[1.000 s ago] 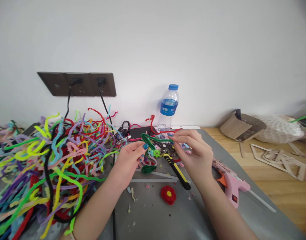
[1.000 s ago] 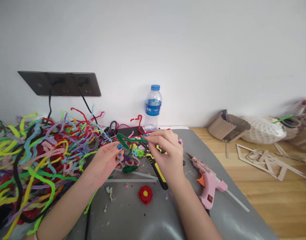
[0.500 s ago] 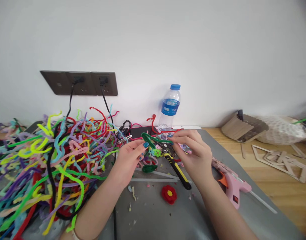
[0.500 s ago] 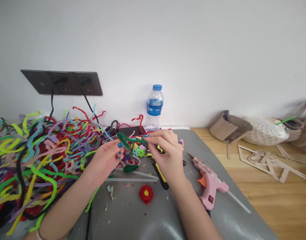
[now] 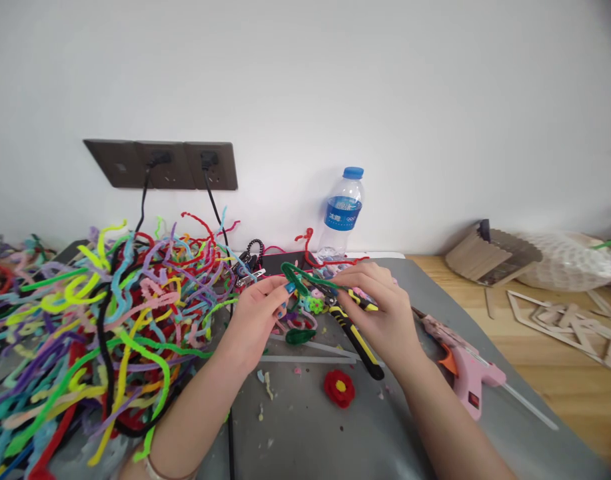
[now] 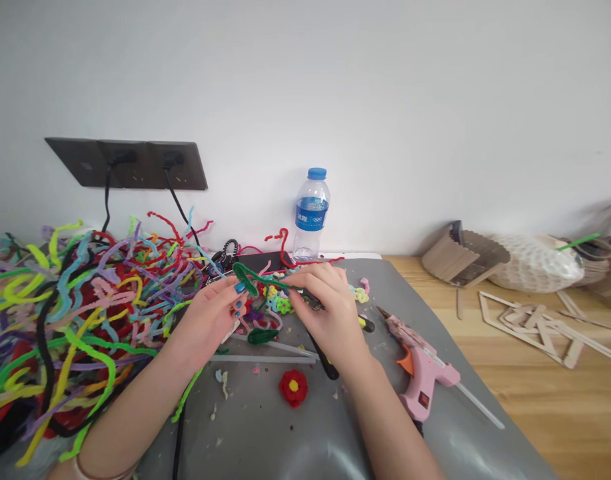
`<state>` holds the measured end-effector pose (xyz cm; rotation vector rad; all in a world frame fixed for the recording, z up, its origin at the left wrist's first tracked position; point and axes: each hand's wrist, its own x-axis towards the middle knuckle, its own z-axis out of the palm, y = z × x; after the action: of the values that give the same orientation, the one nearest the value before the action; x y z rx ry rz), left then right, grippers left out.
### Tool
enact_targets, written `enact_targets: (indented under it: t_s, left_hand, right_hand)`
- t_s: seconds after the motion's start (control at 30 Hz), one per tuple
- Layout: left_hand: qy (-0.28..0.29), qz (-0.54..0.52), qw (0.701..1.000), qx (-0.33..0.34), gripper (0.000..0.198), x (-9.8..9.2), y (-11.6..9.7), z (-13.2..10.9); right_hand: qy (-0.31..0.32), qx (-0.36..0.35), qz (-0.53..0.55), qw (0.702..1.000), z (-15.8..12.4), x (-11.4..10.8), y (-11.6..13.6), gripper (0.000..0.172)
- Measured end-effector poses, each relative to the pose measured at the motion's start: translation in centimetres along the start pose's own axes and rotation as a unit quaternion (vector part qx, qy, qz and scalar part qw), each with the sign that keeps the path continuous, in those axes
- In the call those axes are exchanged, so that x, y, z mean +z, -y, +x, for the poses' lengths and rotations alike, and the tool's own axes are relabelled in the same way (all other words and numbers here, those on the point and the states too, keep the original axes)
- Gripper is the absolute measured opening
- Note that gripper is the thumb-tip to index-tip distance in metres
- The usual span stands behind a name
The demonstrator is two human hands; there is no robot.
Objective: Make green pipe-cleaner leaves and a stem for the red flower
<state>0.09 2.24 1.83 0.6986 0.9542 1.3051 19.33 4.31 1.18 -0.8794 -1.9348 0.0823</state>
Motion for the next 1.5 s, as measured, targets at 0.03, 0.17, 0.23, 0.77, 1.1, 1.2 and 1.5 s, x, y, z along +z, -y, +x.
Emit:
enact_targets:
  t_s: [0.03, 0.17, 0.23, 0.77, 1.1, 1.2, 1.5]
  left_hand:
    - [-0.001, 0.004, 1.0, -0.002, 0.023, 0.0, 0.0, 0.0]
    - [-0.016, 0.026, 0.999, -0.015, 0.023, -0.2, 0.3, 0.2]
    - [-0.027, 0.036, 0.999, -0.019, 0.023, -0.3, 0.3, 0.2]
    - [-0.037, 0.016, 0.999, -0.014, 0.041, -0.1, -0.1, 0.0]
    - [-0.047, 0.02, 0.999, -0.008, 0.036, -0.2, 0.2, 0.0]
    - [-0.043, 0.017, 0.999, -0.007, 0.036, -0.2, 0.2, 0.0]
    - [-0.022, -0.005, 1.0, 0.003, 0.035, -0.3, 0.4, 0.0]
  right_hand:
    - [0.007, 0.0, 0.002, 1.0, 0.0, 0.0, 0.0, 0.016]
    - [0.009, 0.005, 0.024, 1.0, -0.1, 0.2, 0.3, 0.017]
    - [0.005, 0.012, 0.031, 0.999, -0.1, 0.2, 0.4, 0.016]
    - [0.001, 0.018, 0.028, 0.999, -0.2, 0.4, 0.6, 0.016]
    - [0.011, -0.01, 0.014, 1.0, -0.1, 0.3, 0.7, 0.016]
    - [0.011, 0.006, 0.04, 0.999, -0.3, 0.3, 0.7, 0.014]
    - [-0.011, 0.006, 0.071, 0.997, -0.6, 0.5, 1.3, 0.022]
